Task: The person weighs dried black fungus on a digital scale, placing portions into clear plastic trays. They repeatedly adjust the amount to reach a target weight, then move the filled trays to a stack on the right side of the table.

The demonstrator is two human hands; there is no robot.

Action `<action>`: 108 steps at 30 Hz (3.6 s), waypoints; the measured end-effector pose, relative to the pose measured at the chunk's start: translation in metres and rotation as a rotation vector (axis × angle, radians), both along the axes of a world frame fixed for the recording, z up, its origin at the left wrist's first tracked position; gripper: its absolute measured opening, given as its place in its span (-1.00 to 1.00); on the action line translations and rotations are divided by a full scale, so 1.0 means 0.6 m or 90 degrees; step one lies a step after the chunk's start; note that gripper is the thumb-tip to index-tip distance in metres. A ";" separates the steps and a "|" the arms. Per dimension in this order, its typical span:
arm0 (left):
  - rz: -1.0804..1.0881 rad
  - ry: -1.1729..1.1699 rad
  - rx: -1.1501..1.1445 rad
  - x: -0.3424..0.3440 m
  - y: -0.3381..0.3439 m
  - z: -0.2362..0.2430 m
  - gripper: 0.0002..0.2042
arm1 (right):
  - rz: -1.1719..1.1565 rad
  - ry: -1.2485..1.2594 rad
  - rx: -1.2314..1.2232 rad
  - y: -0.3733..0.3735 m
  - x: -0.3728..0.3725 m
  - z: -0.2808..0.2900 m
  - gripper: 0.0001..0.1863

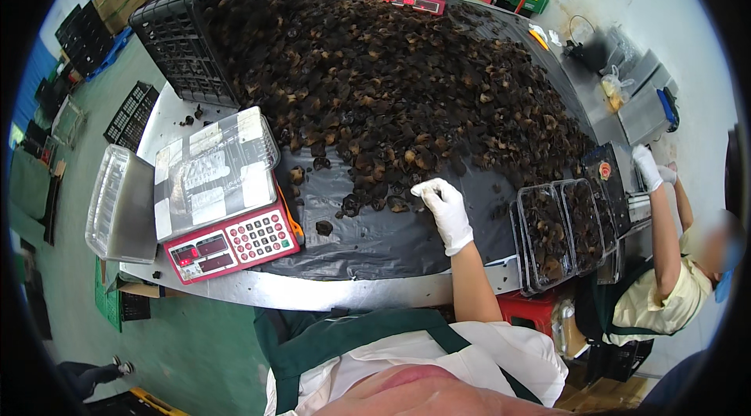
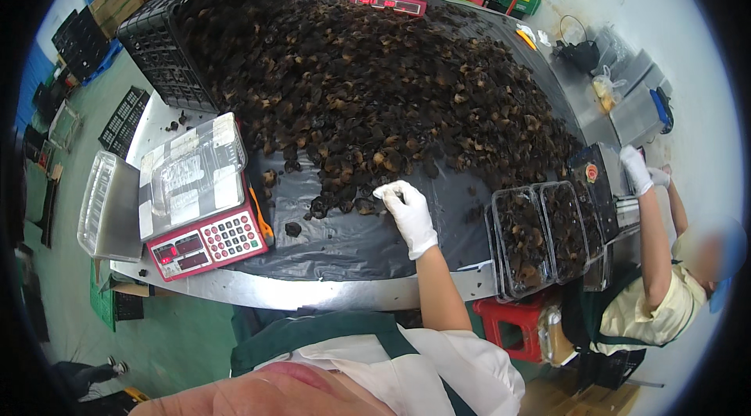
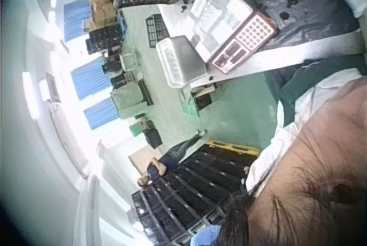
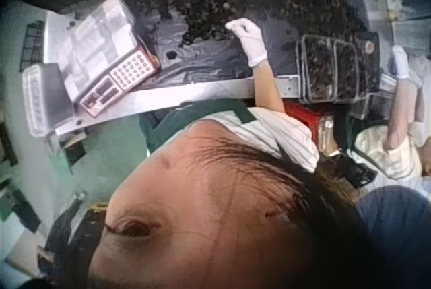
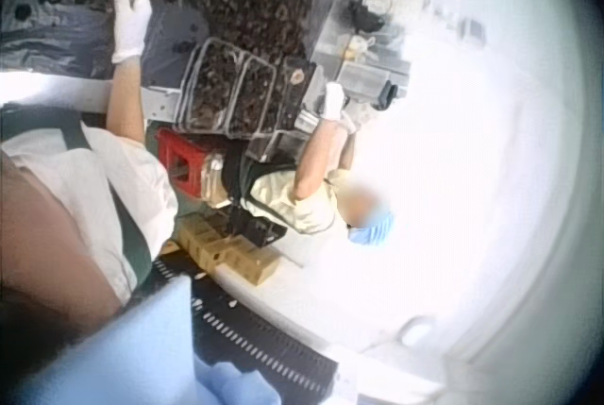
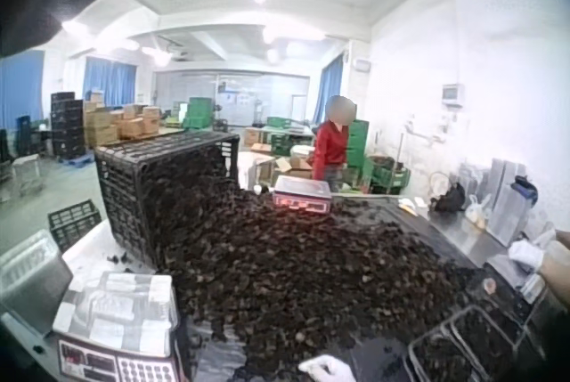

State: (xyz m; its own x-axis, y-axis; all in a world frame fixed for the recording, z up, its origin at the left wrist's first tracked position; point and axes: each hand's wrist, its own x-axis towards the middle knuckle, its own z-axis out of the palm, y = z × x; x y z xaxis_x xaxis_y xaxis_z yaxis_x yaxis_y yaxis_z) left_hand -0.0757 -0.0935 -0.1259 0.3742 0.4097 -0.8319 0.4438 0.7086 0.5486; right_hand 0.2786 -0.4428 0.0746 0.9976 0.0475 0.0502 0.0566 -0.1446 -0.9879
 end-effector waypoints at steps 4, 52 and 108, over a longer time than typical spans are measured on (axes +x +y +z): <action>0.017 -0.012 -0.061 0.008 -0.010 0.002 -0.73 | 0.003 -0.012 0.020 0.016 0.026 0.009 -0.84; -0.248 -0.265 0.621 0.229 0.465 0.280 -0.25 | -0.283 -0.034 -0.134 -0.024 0.012 -0.037 -0.80; -0.481 -0.672 1.185 0.311 0.038 0.275 -0.54 | -0.133 -0.448 -0.552 -0.014 0.054 -0.054 -0.74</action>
State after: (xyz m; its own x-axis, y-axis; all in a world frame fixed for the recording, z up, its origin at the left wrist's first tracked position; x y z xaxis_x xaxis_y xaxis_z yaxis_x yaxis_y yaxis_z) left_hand 0.1106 -0.0709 0.0388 0.6900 -0.1375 0.7107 -0.5002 -0.8002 0.3309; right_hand 0.3109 -0.4510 0.0420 0.7530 0.1751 0.6343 0.4538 -0.8362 -0.3079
